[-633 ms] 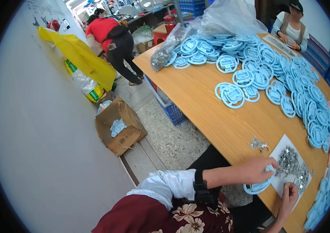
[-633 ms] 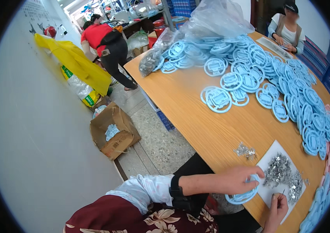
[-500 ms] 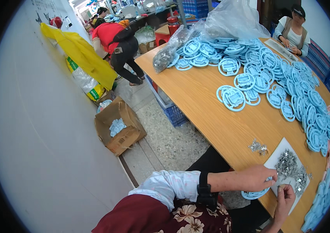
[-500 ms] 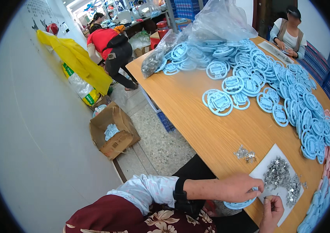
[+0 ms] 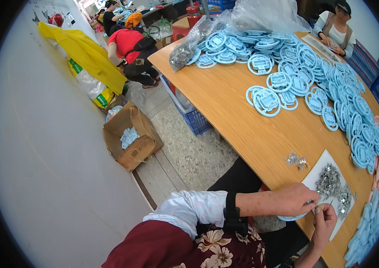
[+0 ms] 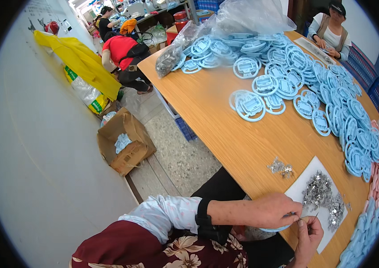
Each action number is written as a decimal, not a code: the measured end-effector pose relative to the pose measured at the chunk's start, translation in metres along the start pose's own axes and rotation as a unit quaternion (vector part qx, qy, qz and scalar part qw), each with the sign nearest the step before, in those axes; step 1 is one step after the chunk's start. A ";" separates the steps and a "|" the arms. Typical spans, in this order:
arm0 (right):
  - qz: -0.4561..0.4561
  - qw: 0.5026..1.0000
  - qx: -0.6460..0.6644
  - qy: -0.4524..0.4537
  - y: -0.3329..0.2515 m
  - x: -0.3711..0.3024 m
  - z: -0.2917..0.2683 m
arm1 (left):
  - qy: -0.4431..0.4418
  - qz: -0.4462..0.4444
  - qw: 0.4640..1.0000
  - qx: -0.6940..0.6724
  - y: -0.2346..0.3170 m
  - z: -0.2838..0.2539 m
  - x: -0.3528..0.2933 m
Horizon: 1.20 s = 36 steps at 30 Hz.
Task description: Manually assembling small silver metal components into blue plastic ring-shaped products at a manufacturing workstation.
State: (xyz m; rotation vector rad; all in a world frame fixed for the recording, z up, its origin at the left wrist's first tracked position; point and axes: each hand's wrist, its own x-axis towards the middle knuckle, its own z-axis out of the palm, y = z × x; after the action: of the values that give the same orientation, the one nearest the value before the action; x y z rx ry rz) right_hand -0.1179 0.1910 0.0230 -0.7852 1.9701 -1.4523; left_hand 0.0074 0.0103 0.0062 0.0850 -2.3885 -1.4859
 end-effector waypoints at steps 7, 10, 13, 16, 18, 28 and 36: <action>-0.002 0.997 0.073 0.005 -0.002 0.006 0.005 | 0.029 -0.016 0.999 -0.042 0.000 -0.008 0.000; 0.009 0.992 0.121 -0.017 0.000 0.007 -0.001 | 0.094 -0.033 0.991 -0.086 -0.002 -0.012 0.000; -0.038 0.993 0.098 -0.059 0.019 0.008 -0.006 | 0.105 -0.049 0.987 -0.110 -0.005 -0.013 0.007; -0.030 0.990 0.109 -0.084 0.020 0.007 0.003 | 0.143 -0.040 0.984 -0.095 -0.016 -0.001 0.015; 0.015 0.981 0.155 -0.116 0.016 0.008 0.007 | 0.122 -0.041 0.987 -0.099 -0.020 0.001 0.018; -0.001 0.987 0.147 -0.063 0.022 0.008 -0.004 | -0.066 -0.100 0.942 -0.313 0.008 -0.038 0.000; 0.008 0.992 0.116 0.042 0.013 -0.001 -0.001 | -0.025 -0.062 0.962 -0.264 -0.013 -0.025 0.003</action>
State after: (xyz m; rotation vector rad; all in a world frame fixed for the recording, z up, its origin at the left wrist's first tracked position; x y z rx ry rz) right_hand -0.1193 0.1953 0.0112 -0.6134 1.8201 -1.6931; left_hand 0.0110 -0.0180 0.0051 0.0718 -1.9686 -2.1516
